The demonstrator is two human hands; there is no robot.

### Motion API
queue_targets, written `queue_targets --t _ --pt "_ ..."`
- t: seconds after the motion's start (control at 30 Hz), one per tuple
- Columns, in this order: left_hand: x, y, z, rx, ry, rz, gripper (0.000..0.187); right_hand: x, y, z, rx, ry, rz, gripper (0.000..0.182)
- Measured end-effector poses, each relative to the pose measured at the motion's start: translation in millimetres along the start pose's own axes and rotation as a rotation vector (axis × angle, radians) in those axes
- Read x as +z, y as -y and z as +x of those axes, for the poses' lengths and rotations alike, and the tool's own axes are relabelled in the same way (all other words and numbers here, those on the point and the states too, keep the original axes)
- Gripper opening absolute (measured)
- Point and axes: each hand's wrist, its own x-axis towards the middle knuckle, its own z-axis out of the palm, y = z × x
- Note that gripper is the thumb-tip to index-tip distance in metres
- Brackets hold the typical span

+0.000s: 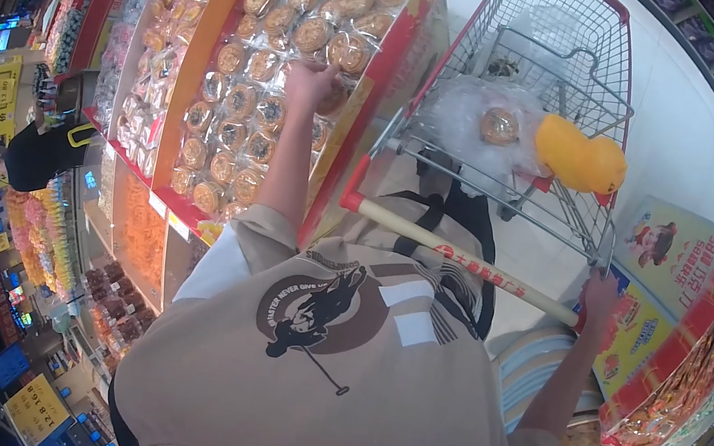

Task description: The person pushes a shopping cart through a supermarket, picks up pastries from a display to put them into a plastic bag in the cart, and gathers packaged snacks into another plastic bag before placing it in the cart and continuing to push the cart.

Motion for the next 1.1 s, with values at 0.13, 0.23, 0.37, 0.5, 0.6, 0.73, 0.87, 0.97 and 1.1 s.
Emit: queue_targets --t 0.13,0.23,0.37,0.5,0.6,0.73,0.87,0.97,1.1 --pt "-10.8 -21.5 -21.8 0.144 -0.095 0.045 0.045 -0.7 14.1 -10.1 -0.003 0.005 0.020 0.019" --pt "6.2 -16.2 -20.2 0.568 -0.314 -0.031 0.045 -2.4 6.7 -6.3 -0.019 0.015 0.015 0.020" --pt "21.0 -13.1 -15.8 0.708 -0.250 0.086 0.039 -3.0 7.2 -6.1 -0.039 0.022 0.001 0.022" --pt "40.5 -16.6 -17.7 0.630 -0.269 0.169 0.039 -3.8 12.1 -12.4 -0.070 0.002 -0.045 0.023" --pt "44.9 -17.3 -14.5 0.599 -0.273 0.141 0.037 -2.0 12.0 -10.3 -0.058 -0.012 -0.040 0.024" --pt "28.8 -66.9 -46.2 0.819 -0.371 -0.205 0.030 -2.9 10.6 -8.9 -0.015 -0.011 -0.002 0.021" --pt "76.1 -123.1 -95.2 0.904 0.325 -0.275 0.023 -2.5 24.4 -19.2 -0.002 -0.023 -0.007 0.020" --pt "149.8 -139.3 -101.2 0.872 0.543 -0.040 0.034 -3.0 20.9 -17.4 0.003 -0.013 0.010 0.020" --pt "208.5 -136.7 -96.3 0.880 0.469 0.318 0.056 -3.2 16.0 -11.6 0.009 -0.004 0.011 0.020"
